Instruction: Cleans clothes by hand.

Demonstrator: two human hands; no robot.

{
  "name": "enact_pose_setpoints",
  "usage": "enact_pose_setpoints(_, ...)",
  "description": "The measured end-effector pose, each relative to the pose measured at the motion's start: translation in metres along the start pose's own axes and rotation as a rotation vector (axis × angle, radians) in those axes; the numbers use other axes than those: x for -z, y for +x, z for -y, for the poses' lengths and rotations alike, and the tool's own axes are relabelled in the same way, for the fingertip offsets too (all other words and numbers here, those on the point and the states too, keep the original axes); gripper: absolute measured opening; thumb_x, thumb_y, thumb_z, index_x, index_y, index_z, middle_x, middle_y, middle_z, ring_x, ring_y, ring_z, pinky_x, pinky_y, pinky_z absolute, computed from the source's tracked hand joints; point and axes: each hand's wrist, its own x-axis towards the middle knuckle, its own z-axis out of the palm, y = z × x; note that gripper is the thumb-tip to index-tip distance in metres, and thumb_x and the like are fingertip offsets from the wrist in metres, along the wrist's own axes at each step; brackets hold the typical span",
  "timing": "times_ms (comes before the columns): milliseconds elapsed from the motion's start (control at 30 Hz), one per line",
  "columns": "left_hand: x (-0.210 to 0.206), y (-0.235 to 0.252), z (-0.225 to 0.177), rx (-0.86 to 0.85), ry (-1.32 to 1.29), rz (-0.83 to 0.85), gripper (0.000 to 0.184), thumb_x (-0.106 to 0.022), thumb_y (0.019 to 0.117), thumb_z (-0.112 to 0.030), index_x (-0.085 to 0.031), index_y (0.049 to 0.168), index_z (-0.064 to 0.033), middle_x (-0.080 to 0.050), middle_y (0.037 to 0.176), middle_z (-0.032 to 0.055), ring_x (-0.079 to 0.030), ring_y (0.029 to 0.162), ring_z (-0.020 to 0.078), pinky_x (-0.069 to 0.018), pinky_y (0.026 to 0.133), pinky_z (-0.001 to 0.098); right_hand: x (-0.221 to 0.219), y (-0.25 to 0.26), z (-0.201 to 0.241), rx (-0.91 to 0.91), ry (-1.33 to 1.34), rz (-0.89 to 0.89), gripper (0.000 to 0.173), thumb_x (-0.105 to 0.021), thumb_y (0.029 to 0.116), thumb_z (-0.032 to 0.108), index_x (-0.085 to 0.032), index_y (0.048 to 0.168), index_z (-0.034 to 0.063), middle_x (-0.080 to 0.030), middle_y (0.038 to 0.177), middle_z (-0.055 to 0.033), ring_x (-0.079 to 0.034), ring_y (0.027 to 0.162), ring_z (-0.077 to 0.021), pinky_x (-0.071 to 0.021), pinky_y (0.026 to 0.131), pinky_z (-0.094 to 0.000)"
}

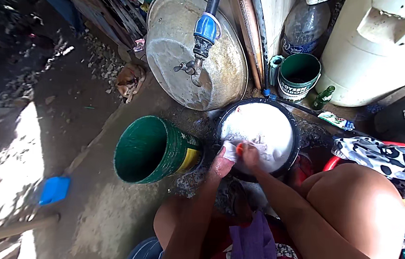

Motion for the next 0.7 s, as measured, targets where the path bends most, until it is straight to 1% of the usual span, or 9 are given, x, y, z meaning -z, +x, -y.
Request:
enact_pose_setpoints(67, -0.009, -0.011, 0.005, -0.003, -0.043, -0.082, 0.062, -0.01, 0.1091, -0.052, -0.055, 0.121, -0.011, -0.068, 0.097, 0.0086, -0.066, 0.087, 0.0193, -0.0564, 0.075, 0.0377, -0.018, -0.029, 0.045, 0.148, 0.063, 0.115, 0.059, -0.034, 0.1108, 0.039, -0.072, 0.097, -0.0046, -0.072, 0.094, -0.021, -0.07, 0.097, -0.0334, -0.0531, 0.091, -0.0555)
enact_pose_setpoints(167, -0.02, -0.028, -0.007, -0.084, -0.125, 0.024, 0.054, -0.011, 0.1105, -0.041, -0.056, 0.112, -0.0129, -0.068, 0.087, 0.0047, -0.067, 0.078, 0.0155, -0.0572, 0.068, 0.0338, -0.002, -0.029, 0.069, 0.178, -0.104, 0.148, 0.062, -0.03, 0.1123, 0.037, -0.071, 0.105, -0.0088, -0.072, 0.106, -0.0277, -0.068, 0.11, -0.0401, -0.05, 0.099, -0.0581)
enact_pose_setpoints(233, -0.023, -0.031, -0.022, -0.092, -0.145, 0.138, 0.044, -0.02, 0.1127, -0.032, -0.049, 0.137, -0.0094, -0.068, 0.114, 0.0118, -0.068, 0.101, 0.0228, -0.0585, 0.087, 0.0403, 0.021, -0.002, 0.061, 0.087, -0.216, 0.077, 0.064, -0.026, 0.1127, 0.039, -0.071, 0.111, -0.0075, -0.07, 0.116, -0.0282, -0.066, 0.119, -0.0405, -0.048, 0.103, -0.0579)
enact_pose_setpoints(300, -0.022, -0.029, -0.025, -0.092, -0.162, 0.189, 0.046, -0.018, 0.1128, -0.032, -0.04, 0.147, -0.0092, -0.062, 0.129, 0.0158, -0.063, 0.116, 0.0277, -0.0538, 0.097, 0.0459, 0.024, 0.002, 0.062, 0.057, -0.235, 0.064, 0.066, -0.024, 0.1127, 0.04, -0.071, 0.112, -0.0059, -0.07, 0.12, -0.0271, -0.064, 0.122, -0.0394, -0.0468, 0.105, -0.0573)
enact_pose_setpoints(333, -0.02, -0.027, -0.023, -0.096, -0.18, 0.188, 0.048, -0.016, 0.1125, -0.034, -0.045, 0.142, -0.0107, -0.064, 0.124, 0.0139, -0.064, 0.112, 0.026, -0.0543, 0.094, 0.0448, 0.016, -0.009, 0.069, 0.111, -0.235, 0.096, 0.065, -0.026, 0.1121, 0.041, -0.072, 0.11, -0.0048, -0.071, 0.117, -0.026, -0.066, 0.119, -0.0389, -0.0483, 0.103, -0.0579)
enact_pose_setpoints(433, -0.02, -0.033, -0.018, -0.096, -0.236, 0.073, 0.064, -0.007, 0.1086, -0.047, -0.062, 0.101, -0.0159, -0.072, 0.083, 0.0042, -0.071, 0.076, 0.0152, -0.0594, 0.065, 0.0329, -0.01, -0.047, 0.089, 0.368, -0.203, 0.19, 0.063, -0.031, 0.111, 0.039, -0.072, 0.103, -0.0071, -0.073, 0.104, -0.0255, -0.069, 0.109, -0.0394, -0.0499, 0.097, -0.0582)
enact_pose_setpoints(467, -0.019, -0.033, -0.022, -0.107, -0.213, 0.082, 0.061, -0.007, 0.1091, -0.044, -0.061, 0.103, -0.0149, -0.072, 0.085, 0.005, -0.07, 0.077, 0.0158, -0.059, 0.066, 0.0334, -0.011, -0.046, 0.088, 0.386, -0.184, 0.176, 0.062, -0.032, 0.1109, 0.038, -0.072, 0.101, -0.0078, -0.073, 0.101, -0.0258, -0.07, 0.107, -0.0397, -0.0503, 0.096, -0.0584)
enact_pose_setpoints(567, -0.011, -0.031, -0.041, -0.131, -0.092, 0.173, 0.049, -0.015, 0.1127, -0.035, -0.043, 0.143, -0.0082, -0.065, 0.123, 0.0146, -0.065, 0.111, 0.026, -0.0548, 0.096, 0.044, 0.012, -0.007, 0.063, 0.152, -0.24, 0.075, 0.064, -0.028, 0.1115, 0.041, -0.072, 0.11, -0.0049, -0.072, 0.112, -0.0265, -0.068, 0.115, -0.04, -0.0496, 0.101, -0.0593)
enact_pose_setpoints(700, 0.005, -0.016, -0.038, -0.137, -0.084, 0.072, 0.065, -0.017, 0.1074, -0.057, -0.044, 0.143, -0.0101, -0.065, 0.123, 0.0185, -0.067, 0.105, 0.033, -0.058, 0.084, 0.0519, 0.029, 0.034, -0.014, -0.036, -0.32, -0.068, 0.061, -0.031, 0.1115, 0.045, -0.071, 0.118, -0.0006, -0.067, 0.127, -0.0236, -0.063, 0.124, -0.0376, -0.0459, 0.106, -0.0577)
